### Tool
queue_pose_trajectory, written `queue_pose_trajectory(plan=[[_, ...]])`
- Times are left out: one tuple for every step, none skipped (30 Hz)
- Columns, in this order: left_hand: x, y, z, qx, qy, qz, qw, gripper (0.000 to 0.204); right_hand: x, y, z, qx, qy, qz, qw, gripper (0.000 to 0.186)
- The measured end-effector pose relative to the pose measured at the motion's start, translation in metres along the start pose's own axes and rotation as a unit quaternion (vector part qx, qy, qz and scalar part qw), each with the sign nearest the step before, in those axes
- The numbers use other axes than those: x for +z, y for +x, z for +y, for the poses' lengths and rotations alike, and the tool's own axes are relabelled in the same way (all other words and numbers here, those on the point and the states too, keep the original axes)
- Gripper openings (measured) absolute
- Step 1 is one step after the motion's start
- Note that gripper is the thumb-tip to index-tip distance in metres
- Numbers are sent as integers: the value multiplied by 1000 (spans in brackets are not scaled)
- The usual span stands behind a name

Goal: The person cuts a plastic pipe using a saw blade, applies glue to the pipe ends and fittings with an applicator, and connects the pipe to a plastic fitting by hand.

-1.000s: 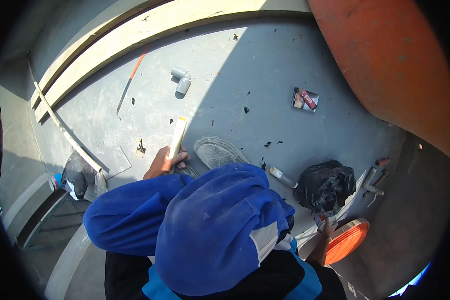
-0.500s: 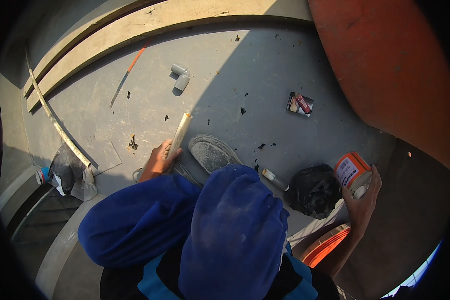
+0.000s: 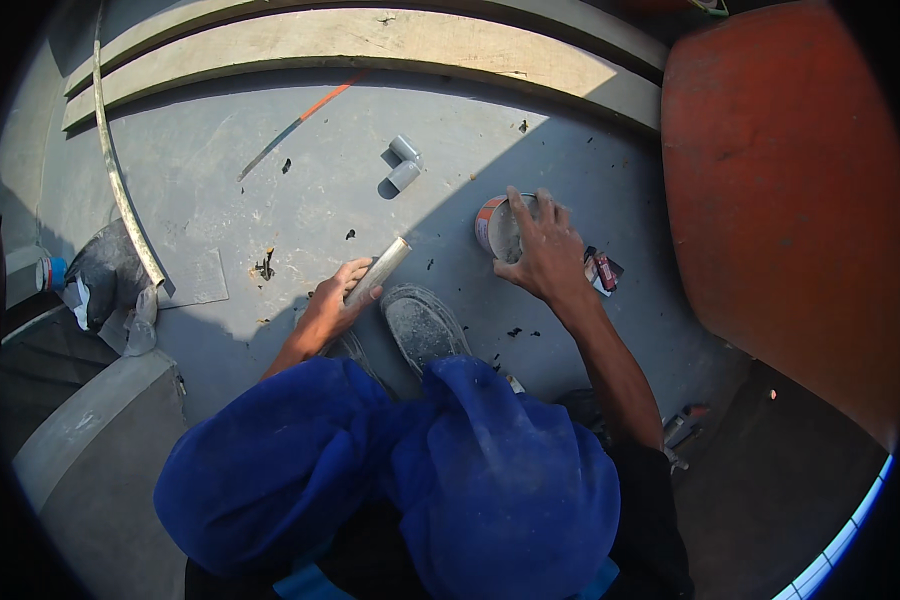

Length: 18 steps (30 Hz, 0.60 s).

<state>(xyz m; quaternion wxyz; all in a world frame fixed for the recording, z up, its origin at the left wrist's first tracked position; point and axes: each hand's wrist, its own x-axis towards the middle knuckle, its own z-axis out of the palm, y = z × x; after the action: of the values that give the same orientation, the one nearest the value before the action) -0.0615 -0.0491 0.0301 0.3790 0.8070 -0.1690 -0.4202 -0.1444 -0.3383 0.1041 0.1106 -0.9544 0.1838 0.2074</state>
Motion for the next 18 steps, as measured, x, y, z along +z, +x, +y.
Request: queue_pose_trajectory(plan=[[2, 1, 2, 0, -4, 1, 1000, 65, 4, 2, 1, 3, -4, -4, 1000, 97], [4, 5, 5, 28, 2, 26, 999, 66, 11, 4, 4, 6, -8, -5, 1000, 97], [6, 8, 9, 56, 7, 50, 997, 68, 18, 4, 8, 4, -7, -1, 1000, 99], [7, 11, 15, 60, 2, 45, 997, 68, 22, 4, 12, 3, -7, 2, 1000, 101], [7, 12, 23, 84, 40, 81, 992, 66, 24, 2, 15, 7, -11, 0, 1000, 101], [8, 14, 31, 109, 76, 116, 984, 64, 25, 0, 19, -10, -2, 38, 999, 94], [11, 15, 37, 113, 70, 110, 985, 64, 24, -4, 23, -26, 5, 76, 997, 88], [13, 13, 43, 235, 94, 167, 953, 62, 22, -6, 25, -26, 1, 75, 997, 88], [17, 12, 48, 352, 116, 222, 902, 60, 18, -9, 28, -20, -8, 121, 992, 76], [25, 12, 54, 352, 111, 223, 902, 60, 16, -11, 30, -15, -17, 168, 986, 66], [37, 12, 64, 401, 68, 176, 897, 60, 8, -16, 25, -16, -26, 167, 985, 66], [51, 13, 72, 445, 28, 128, 886, 61, 3, -18, 16, 23, -13, 118, 993, 56], [65, 17, 79, 402, 6, 119, 908, 64, 0, -18, 9, 61, 1, 69, 996, 47], [81, 23, 83, 357, -18, 106, 928, 68, 6, -16, 10, 58, -5, 66, 996, 47], [96, 33, 88, 362, -24, 106, 926, 68, 10, -16, 12, 40, -41, 56, 997, 46], [109, 44, 91, 344, 30, 134, 929, 70, 12, -15, 14, 18, -76, 47, 996, 45], [120, 54, 90, 321, 84, 162, 929, 72, 18, -13, 18, 17, -79, 48, 996, 45], [124, 60, 88, 319, 83, 165, 929, 72, 25, -11, 21, 2, -71, 63, 996, 44]])
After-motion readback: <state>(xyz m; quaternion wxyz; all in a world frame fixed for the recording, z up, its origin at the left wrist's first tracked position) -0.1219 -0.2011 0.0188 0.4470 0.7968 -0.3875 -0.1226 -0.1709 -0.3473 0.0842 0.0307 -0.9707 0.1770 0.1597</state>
